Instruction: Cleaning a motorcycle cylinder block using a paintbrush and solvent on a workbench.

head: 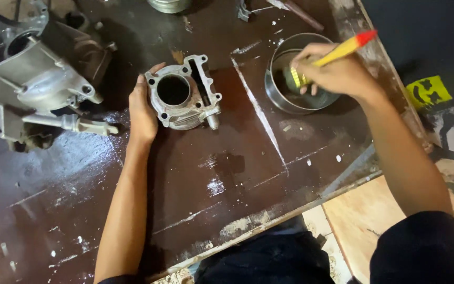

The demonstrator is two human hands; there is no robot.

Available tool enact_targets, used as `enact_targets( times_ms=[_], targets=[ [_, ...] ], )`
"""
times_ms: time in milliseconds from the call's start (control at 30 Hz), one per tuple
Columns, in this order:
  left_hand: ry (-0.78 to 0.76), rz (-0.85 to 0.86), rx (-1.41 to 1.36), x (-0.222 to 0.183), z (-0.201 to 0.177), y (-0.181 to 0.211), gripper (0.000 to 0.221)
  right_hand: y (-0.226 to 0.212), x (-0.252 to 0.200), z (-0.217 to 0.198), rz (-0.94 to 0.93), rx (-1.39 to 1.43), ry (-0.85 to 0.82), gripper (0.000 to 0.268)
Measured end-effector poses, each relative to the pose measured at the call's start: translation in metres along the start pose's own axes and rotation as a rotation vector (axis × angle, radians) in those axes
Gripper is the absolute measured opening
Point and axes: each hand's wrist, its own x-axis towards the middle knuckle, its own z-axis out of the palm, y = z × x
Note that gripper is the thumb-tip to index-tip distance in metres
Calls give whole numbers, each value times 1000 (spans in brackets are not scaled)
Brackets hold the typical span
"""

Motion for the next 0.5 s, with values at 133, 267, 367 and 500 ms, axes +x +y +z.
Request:
enact_targets(
  times_ms=[133, 267, 367, 500],
  targets=[
    [-4, 10, -74, 0, 1, -2, 58, -23, -1, 11, -61, 359, 232, 11],
    [-2, 16, -6, 0, 2, 5, 61, -58, 5, 46, -259, 634, 215, 9],
    [3, 10, 41, -3, 5, 10, 61, -74, 22, 81, -403, 349, -61, 12],
    [27, 14, 77, -1, 4, 8, 57, -92, 45, 116, -718, 56, 168, 10]
  ],
)
